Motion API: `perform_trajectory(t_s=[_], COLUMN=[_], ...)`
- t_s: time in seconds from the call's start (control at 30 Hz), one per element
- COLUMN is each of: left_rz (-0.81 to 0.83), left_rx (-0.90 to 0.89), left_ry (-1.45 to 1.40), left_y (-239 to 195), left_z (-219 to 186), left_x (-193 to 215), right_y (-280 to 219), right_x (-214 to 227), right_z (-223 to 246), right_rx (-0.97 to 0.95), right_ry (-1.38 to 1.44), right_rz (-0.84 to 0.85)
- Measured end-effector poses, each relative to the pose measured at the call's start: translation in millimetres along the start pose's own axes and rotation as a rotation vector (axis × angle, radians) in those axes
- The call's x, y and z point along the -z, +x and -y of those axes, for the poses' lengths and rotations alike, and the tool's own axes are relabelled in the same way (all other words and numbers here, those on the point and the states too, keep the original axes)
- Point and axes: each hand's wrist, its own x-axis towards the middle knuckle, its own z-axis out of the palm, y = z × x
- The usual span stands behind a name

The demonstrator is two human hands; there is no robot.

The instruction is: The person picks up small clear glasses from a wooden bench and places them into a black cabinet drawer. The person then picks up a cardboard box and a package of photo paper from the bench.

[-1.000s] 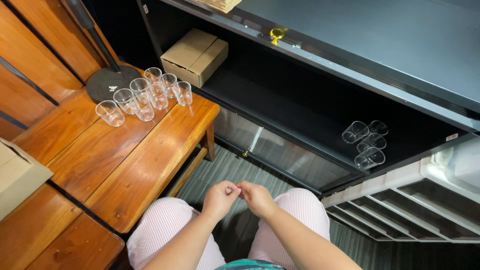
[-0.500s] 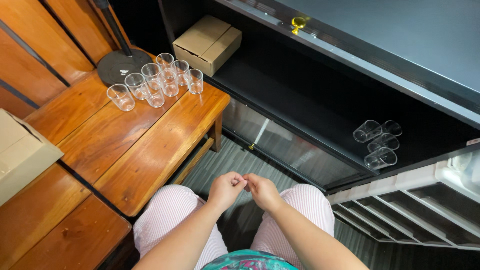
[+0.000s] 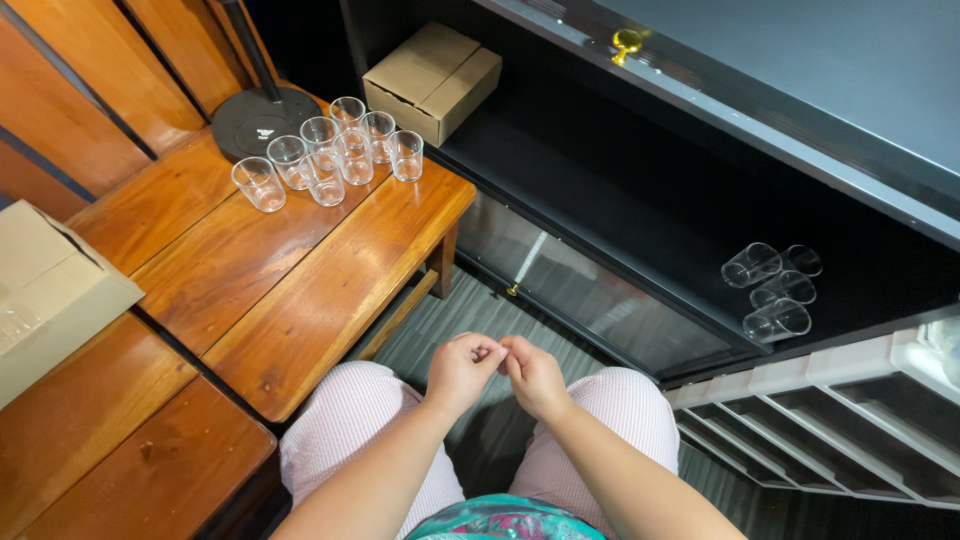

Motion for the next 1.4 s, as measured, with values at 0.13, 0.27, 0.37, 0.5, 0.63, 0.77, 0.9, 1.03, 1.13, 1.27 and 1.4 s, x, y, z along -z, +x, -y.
perform_trajectory(t_s=[0.13, 0.27, 0.37, 0.5, 0.63, 0.77, 0.9, 1.03, 1.13, 1.27, 1.4], left_rz=[-0.205, -0.366, -0.43, -0.475, -0.498, -0.633, -0.78, -0.899, -0.921, -0.915, -0.881], left_rx=[-0.172, -0.256, -0.259, -0.254, -0.29, -0.308, -0.446, -0.422, -0.402, -0.417, -0.422], left_ry=[-0.1, -0.211, -0.23, -0.246, -0.285, -0.153, 0.013, 0.052, 0.053, 0.092, 0.187], left_y=[5.5, 13.1, 25.8, 49.0, 73.8, 124.8, 158.0, 178.1, 179.6, 186.9, 180.0], left_z=[3.3, -7.4, -8.3, -9.4, -9.0, 22.5, 44.9, 62.1, 64.4, 76.2, 62.4], left_x=[3.2, 28.4, 51.0, 88.4, 128.0, 163.4, 205.9, 214.4, 214.4, 209.5, 213.0], right_y=[10.4, 32.5, 51.8, 83.4, 121.4, 158.5, 188.7, 212.9, 223.9, 240.3, 247.9], right_x=[-4.0, -6.1, -8.0, -10.9, -26.0, -38.9, -59.5, -79.1, -89.0, -105.2, -107.3], right_z=[22.3, 52.7, 86.1, 125.2, 145.2, 162.8, 170.8, 177.8, 186.9, 190.3, 200.1], right_rx=[0.039, 0.121, 0.19, 0.257, 0.327, 0.33, 0.335, 0.264, 0.159, 0.124, 0.132], right_ry=[0.082, 0.079, 0.112, 0.112, 0.214, 0.294, 0.224, 0.303, 0.368, 0.432, 0.399], right_rz=[-0.134, -0.186, -0.174, -0.206, -0.23, -0.189, -0.205, -0.202, -0.174, -0.159, -0.168])
